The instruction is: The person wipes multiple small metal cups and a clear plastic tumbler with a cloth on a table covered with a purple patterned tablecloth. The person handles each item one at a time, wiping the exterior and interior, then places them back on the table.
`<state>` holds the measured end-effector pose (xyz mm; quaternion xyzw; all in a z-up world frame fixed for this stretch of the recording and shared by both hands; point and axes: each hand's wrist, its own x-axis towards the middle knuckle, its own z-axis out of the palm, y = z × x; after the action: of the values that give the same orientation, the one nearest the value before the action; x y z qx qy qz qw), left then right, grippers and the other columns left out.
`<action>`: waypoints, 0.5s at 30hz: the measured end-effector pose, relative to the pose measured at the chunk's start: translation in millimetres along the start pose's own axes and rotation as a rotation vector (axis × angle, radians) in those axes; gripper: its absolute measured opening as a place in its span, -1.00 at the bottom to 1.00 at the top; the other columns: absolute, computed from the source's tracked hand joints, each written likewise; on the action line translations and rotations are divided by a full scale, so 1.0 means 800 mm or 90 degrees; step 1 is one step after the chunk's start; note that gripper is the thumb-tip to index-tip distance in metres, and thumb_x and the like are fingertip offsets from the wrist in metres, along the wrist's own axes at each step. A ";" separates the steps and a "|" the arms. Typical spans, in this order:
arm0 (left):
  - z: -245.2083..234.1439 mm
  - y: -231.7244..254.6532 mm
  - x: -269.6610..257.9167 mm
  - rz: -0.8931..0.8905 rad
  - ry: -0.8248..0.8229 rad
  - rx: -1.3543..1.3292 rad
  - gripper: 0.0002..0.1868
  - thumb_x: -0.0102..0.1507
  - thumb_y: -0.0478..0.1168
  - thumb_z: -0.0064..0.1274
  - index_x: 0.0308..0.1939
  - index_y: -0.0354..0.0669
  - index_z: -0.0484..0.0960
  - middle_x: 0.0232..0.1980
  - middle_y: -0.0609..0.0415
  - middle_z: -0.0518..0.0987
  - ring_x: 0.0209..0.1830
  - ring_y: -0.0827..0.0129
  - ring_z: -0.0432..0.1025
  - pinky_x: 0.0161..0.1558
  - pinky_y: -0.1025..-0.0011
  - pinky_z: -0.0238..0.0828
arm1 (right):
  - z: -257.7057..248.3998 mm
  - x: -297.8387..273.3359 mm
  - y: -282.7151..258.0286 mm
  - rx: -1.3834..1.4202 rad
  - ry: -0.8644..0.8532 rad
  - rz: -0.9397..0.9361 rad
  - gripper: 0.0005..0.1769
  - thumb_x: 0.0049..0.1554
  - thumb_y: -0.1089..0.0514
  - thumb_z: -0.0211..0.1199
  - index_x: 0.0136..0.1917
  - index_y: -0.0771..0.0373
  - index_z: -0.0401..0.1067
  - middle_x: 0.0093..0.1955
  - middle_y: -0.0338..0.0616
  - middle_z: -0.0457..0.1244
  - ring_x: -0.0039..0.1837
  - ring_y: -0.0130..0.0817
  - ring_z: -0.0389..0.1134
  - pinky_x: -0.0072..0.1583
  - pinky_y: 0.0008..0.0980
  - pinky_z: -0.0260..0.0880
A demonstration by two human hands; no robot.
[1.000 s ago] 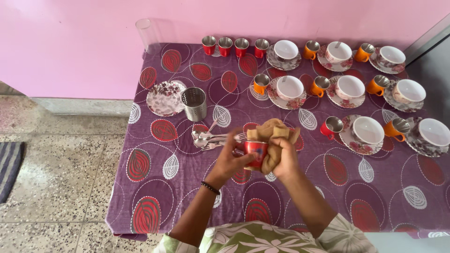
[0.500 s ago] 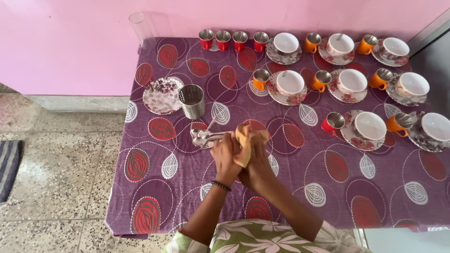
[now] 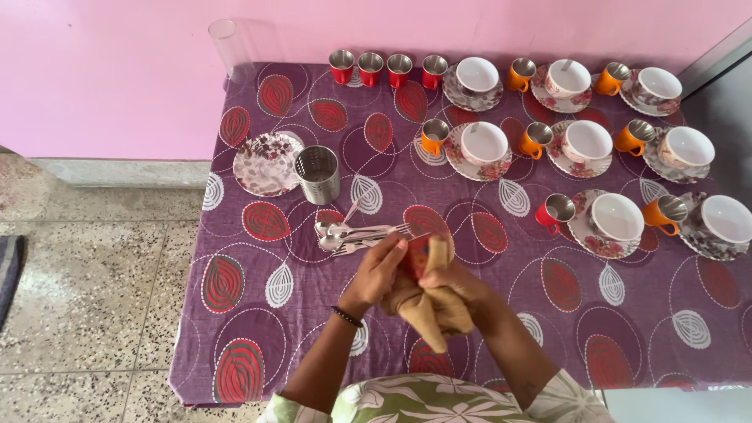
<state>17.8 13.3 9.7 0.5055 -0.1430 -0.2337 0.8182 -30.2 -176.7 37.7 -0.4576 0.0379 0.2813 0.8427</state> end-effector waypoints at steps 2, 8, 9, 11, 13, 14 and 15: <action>-0.004 -0.003 0.001 -0.084 0.065 0.420 -0.65 0.43 -0.03 -0.18 0.14 -0.06 0.59 -0.22 0.03 0.63 -0.18 0.32 0.54 0.00 0.31 0.43 | 0.008 0.009 0.002 -0.293 0.100 0.036 -0.27 -0.08 0.27 0.33 0.36 0.36 0.25 0.18 0.05 0.30 0.21 -0.11 0.37 0.21 -0.16 0.42; 0.019 -0.010 0.006 -0.051 0.288 0.687 -0.63 0.42 -0.01 -0.21 -0.07 -0.10 0.68 -0.28 -0.10 0.69 -0.21 -0.06 0.55 -0.02 -0.01 0.29 | 0.063 0.032 0.023 -1.020 0.261 -0.374 -0.12 -0.22 0.15 0.50 0.32 0.37 0.22 0.24 0.30 0.23 0.23 0.22 0.30 0.15 -0.07 0.40; 0.022 -0.006 0.006 -0.068 0.303 0.659 -0.60 0.45 0.00 -0.22 -0.13 -0.11 0.69 -0.29 -0.10 0.69 -0.21 -0.04 0.56 -0.01 0.02 0.31 | 0.064 0.033 0.022 -1.003 0.262 -0.289 -0.14 -0.22 0.11 0.54 0.29 0.32 0.25 0.21 0.21 0.26 0.22 0.15 0.32 0.15 -0.08 0.39; 0.019 0.006 -0.005 0.044 0.271 0.566 -0.62 0.42 -0.03 -0.15 -0.13 -0.17 0.71 -0.31 -0.12 0.68 -0.25 0.04 0.58 -0.11 0.11 0.41 | 0.063 0.032 0.023 -0.878 0.247 -0.135 -0.14 -0.24 0.08 0.56 0.27 0.27 0.26 0.16 0.06 0.31 0.19 -0.01 0.39 0.15 -0.14 0.42; 0.010 0.019 -0.004 0.116 0.230 0.453 -0.63 0.40 -0.07 -0.13 -0.13 -0.25 0.70 -0.31 -0.09 0.66 -0.27 0.13 0.57 -0.17 0.17 0.46 | 0.048 0.031 0.015 -0.674 0.223 -0.014 -0.10 -0.28 0.08 0.55 0.29 0.23 0.25 0.11 -0.06 0.37 0.15 -0.20 0.47 0.16 -0.25 0.48; 0.006 0.022 -0.004 0.125 0.203 0.386 -0.64 0.40 -0.09 -0.14 -0.12 -0.30 0.68 -0.30 -0.05 0.66 -0.27 0.18 0.56 -0.17 0.20 0.46 | 0.038 0.031 0.011 -0.618 0.170 -0.009 -0.17 -0.23 0.09 0.52 0.29 0.26 0.31 0.13 -0.05 0.37 0.17 -0.21 0.46 0.18 -0.25 0.48; 0.001 0.021 -0.004 0.133 0.176 0.318 -0.64 0.39 -0.12 -0.15 -0.11 -0.34 0.65 -0.29 -0.01 0.65 -0.26 0.23 0.55 -0.17 0.22 0.47 | 0.027 0.035 0.007 -0.562 0.118 -0.004 -0.24 -0.17 0.10 0.50 0.28 0.29 0.36 0.16 -0.04 0.37 0.18 -0.22 0.46 0.19 -0.24 0.48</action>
<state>18.5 20.6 25.4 0.7007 -0.1345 -0.0345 0.6998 -14.2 -144.5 37.1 -0.7965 -0.0118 0.2255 0.5609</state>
